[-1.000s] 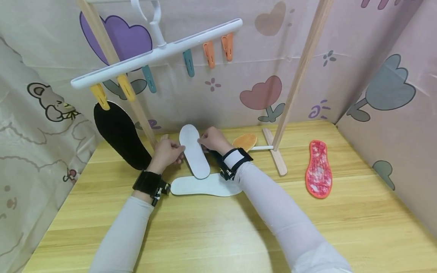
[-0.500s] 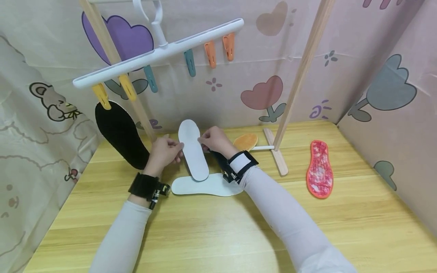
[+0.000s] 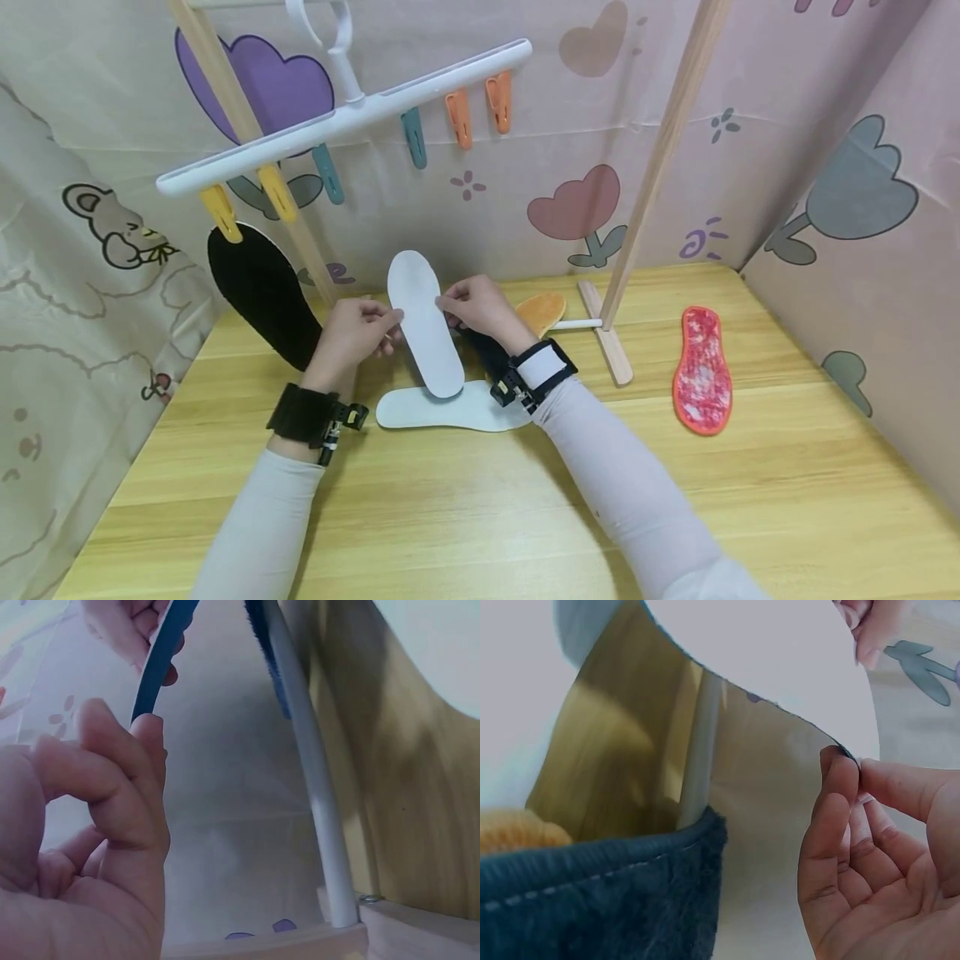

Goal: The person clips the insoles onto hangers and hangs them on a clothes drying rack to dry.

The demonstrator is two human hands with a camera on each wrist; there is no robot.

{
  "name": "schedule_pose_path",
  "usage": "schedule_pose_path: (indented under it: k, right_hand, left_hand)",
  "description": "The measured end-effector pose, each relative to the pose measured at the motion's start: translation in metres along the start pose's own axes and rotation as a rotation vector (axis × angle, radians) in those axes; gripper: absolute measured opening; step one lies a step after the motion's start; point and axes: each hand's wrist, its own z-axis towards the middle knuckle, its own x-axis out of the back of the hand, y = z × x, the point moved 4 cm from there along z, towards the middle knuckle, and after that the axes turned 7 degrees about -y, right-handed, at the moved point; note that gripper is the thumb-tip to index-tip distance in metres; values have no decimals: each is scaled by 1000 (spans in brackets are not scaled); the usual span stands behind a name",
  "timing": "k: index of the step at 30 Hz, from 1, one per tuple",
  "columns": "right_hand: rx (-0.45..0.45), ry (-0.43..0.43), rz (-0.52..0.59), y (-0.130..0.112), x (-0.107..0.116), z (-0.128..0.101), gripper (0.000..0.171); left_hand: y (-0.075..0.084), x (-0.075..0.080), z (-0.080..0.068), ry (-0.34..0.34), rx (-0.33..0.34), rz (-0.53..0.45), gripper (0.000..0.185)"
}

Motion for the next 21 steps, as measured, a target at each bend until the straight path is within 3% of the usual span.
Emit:
schedule_pose_path:
  k: [14,21]
  right_hand:
    - [39,-9,-1,-11,3,-17,25]
    - [70,-14,20,-19,5,-22,25]
  left_hand:
    - [11,8,-15,-75,-74,-21,31]
    - [15,13,-19,-88,-78,-31,30]
